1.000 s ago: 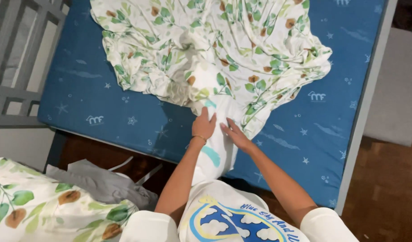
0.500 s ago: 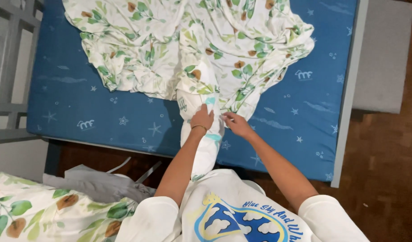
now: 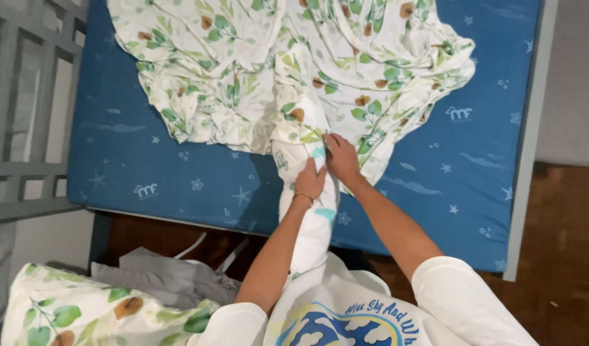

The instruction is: The person places a pillow on a bed and inserts it into a floral-patterned pillowcase. They pull the fabric over the pillow, tuck the edges, and smooth the case to fit snugly around the pillow.

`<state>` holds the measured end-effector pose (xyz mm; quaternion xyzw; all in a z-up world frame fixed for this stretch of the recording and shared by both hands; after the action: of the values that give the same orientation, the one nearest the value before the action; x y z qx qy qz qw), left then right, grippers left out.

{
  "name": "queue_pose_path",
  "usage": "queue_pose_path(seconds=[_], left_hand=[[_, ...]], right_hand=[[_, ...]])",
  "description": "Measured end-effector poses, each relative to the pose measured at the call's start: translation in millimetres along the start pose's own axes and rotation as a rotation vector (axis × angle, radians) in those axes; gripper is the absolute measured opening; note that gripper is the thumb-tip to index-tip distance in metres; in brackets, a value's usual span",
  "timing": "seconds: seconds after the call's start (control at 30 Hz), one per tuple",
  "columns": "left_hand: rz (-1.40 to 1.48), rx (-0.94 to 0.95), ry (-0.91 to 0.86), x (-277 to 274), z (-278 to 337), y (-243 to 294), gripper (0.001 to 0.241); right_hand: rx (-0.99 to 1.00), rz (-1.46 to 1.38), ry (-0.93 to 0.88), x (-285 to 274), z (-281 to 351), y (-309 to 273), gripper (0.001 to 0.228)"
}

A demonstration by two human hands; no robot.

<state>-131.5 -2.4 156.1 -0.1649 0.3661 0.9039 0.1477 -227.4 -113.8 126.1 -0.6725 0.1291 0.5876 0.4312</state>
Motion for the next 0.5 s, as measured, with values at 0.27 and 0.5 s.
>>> queue_pose_path(seconds=[0.27, 0.5], left_hand=[[-0.089, 0.123, -0.155, -33.9, 13.8, -11.6, 0.042], [-0.500, 0.191, 0.452, -92.2, -50.0, -52.6, 0.042]], right_hand=[[0.003, -0.049, 0.006, 17.0, -5.6, 10.3, 0.020], [0.097, -0.273, -0.068, -0.8, 12.3, -25.0, 0.020]])
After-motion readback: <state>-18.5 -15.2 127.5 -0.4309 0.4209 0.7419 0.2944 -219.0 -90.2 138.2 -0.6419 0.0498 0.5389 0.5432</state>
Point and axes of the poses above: each hand's wrist, its own z-axis away from the middle knuckle, its own x-axis out of the palm, y = z × x, the point moved 4 cm from there along -z, towards the middle knuckle, and after that the axes turned 10 degrees about -y, right-handed, at the moved point
